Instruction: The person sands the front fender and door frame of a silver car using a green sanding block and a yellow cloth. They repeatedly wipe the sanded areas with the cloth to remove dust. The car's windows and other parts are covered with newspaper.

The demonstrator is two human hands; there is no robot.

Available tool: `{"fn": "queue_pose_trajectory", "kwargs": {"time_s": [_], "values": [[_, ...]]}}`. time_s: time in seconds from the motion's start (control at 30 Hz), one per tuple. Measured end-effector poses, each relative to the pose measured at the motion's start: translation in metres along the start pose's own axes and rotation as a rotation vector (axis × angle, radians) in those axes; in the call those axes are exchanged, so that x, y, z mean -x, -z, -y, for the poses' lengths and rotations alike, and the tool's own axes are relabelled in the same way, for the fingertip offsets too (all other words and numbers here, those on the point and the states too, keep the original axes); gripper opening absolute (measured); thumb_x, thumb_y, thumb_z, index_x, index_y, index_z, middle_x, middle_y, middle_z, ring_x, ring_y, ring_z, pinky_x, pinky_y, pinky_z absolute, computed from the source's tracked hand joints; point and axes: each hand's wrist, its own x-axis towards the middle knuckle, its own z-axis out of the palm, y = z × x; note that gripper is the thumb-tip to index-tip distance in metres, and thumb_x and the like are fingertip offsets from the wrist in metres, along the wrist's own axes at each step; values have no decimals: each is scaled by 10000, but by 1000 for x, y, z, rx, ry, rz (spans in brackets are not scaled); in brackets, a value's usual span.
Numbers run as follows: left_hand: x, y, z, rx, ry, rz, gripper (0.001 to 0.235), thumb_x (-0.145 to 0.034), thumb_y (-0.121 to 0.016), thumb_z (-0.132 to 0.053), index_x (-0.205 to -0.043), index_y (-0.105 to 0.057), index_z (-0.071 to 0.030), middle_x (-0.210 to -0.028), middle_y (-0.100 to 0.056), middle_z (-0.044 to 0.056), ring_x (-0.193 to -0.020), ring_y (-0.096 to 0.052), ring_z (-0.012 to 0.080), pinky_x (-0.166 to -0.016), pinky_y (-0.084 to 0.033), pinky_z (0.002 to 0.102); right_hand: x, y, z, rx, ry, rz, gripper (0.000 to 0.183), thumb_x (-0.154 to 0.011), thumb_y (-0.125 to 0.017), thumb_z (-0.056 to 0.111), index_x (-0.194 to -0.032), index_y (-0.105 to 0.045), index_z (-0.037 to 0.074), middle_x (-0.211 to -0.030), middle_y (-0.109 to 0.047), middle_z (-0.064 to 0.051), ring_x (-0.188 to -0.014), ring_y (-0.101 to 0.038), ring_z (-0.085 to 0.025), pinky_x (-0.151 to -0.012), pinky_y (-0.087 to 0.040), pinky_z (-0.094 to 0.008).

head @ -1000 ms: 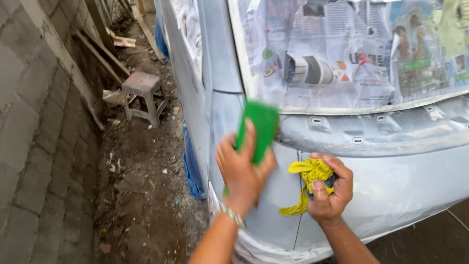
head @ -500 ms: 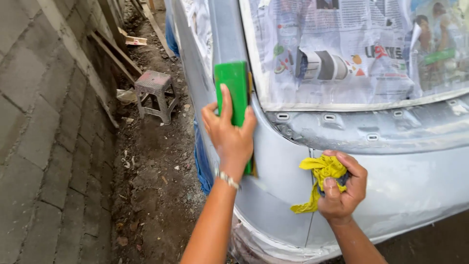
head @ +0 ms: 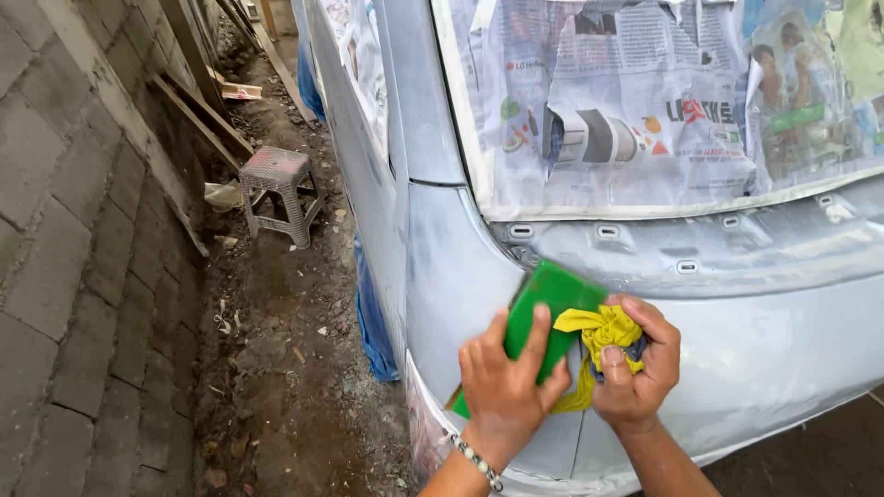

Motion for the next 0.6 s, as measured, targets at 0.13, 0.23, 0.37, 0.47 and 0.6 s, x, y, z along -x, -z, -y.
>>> {"fn": "queue_pose_trajectory", "kwargs": {"time_s": [0.13, 0.23, 0.37, 0.47, 0.6], "values": [[-36, 3, 22, 55, 13, -19, 779, -814, -802, -410, -1514, -519, -220, -1212, -540, 232, -1042, -523, 403, -902, -437, 512, -7, 1, 10, -14, -10, 49, 416, -979, -522, 95, -1365, -446, -40, -1333, -596, -217, -1246, -613, -259, -1130, -517, -407], [-87, 11, 52, 138, 218, -80, 779, -832, -797, -381, -1544, -514, -239, -1202, -533, 214, -1111, -540, 382, -943, -451, 501, -7, -1, 12, 14, -17, 51, 425, -970, -514, 91, -1369, -456, -43, -1329, -606, -218, -1230, -611, -247, -1118, -517, -401], [-48, 13, 45, 120, 91, -79, 794, -811, -786, -341, -1540, -490, -231, -1213, -532, 213, -1113, -531, 390, -962, -445, 506, -7, -2, 10, 47, 10, 34, 416, -962, -508, 78, -1357, -463, -47, -1319, -601, -215, -1226, -613, -251, -1126, -506, -411], [-64, 9, 53, 127, 46, -44, 808, -778, -794, -357, -1519, -497, -235, -1193, -541, 205, -1085, -535, 393, -943, -443, 508, -10, -7, 5, 73, 52, 34, 401, -960, -528, 79, -1339, -475, -39, -1314, -596, -208, -1201, -607, -249, -1104, -495, -401], [-111, 6, 73, 172, 205, -91, 784, -859, -777, -360, -1580, -491, -250, -1246, -534, 200, -1158, -547, 390, -996, -464, 494, -9, -12, 15, 167, 59, 49, 399, -960, -548, 85, -1336, -488, -33, -1310, -599, -213, -1175, -611, -270, -1070, -495, -384]]}}
